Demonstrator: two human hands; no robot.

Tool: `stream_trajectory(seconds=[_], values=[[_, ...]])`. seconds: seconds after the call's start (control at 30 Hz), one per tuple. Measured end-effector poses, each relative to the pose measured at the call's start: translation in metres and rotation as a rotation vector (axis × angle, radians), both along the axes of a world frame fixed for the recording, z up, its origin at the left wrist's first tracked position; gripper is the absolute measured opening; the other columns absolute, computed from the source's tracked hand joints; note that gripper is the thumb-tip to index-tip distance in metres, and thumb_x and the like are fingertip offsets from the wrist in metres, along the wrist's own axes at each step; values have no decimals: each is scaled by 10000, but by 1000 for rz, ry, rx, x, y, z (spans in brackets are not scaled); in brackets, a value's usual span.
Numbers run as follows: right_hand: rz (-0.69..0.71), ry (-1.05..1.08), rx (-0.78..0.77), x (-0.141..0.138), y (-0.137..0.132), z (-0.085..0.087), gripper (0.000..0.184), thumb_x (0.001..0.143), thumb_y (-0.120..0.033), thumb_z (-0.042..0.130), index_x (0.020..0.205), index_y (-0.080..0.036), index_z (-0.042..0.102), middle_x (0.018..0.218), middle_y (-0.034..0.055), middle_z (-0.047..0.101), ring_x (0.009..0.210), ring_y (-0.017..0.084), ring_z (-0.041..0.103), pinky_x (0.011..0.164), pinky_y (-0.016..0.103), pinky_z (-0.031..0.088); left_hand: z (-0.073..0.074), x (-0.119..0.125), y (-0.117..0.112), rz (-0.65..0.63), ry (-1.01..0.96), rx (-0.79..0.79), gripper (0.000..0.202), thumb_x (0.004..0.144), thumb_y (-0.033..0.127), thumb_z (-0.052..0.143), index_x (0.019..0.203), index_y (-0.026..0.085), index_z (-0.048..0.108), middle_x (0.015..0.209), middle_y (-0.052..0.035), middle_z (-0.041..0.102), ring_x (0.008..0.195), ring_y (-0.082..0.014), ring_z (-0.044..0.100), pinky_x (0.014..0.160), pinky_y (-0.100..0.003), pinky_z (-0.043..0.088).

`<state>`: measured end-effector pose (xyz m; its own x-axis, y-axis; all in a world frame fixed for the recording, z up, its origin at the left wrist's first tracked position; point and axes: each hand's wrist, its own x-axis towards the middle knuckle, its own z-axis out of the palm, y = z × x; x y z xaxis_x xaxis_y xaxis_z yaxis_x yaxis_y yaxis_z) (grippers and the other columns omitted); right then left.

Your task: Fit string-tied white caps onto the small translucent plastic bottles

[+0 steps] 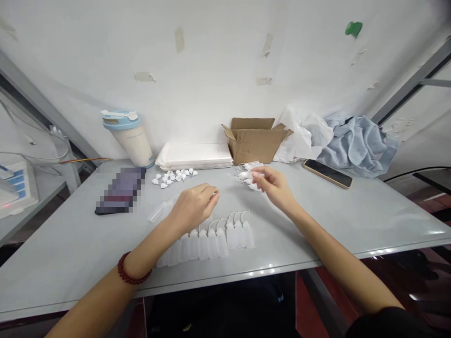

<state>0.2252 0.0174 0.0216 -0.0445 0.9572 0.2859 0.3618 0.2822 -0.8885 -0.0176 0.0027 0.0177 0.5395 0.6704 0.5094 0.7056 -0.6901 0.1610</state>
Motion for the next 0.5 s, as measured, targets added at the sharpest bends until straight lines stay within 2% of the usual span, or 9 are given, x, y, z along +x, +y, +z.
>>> stream_trajectory(seconds=[0.07,0.13,0.2,0.3,0.5], values=[[-152,-101,113,13,11,-2,308,825,-426,560,956,-160,641,775,42,639,652,152,534,594,275,413,2,-5,5,72,0,-13,221,915,210,433,852,162,639,747,-44,681,622,-152,596,560,-252,410],[-230,-220,169,25,22,-7,266,814,-374,559,963,-172,645,894,70,665,709,177,553,613,294,427,4,-11,10,140,-7,-32,228,902,222,436,828,170,645,740,-43,688,631,-164,604,557,-255,402],[-235,-299,214,35,32,-12,247,804,-330,553,974,-177,646,995,89,677,805,209,572,667,325,446,7,-16,15,209,-19,-57,241,891,235,432,812,175,651,735,-42,693,643,-176,611,561,-261,399],[-198,-342,204,43,41,-20,262,792,-329,560,986,-177,650,1042,94,685,854,227,582,727,364,454,10,-26,23,302,-50,-72,261,882,250,425,789,181,659,743,-47,701,653,-188,617,594,-273,406],[-149,-401,206,44,45,-24,249,777,-324,575,948,-163,659,1035,110,699,908,243,598,794,394,444,15,-53,41,480,-83,-77,270,848,273,442,761,170,676,793,-81,722,740,-230,651,668,-294,417]])
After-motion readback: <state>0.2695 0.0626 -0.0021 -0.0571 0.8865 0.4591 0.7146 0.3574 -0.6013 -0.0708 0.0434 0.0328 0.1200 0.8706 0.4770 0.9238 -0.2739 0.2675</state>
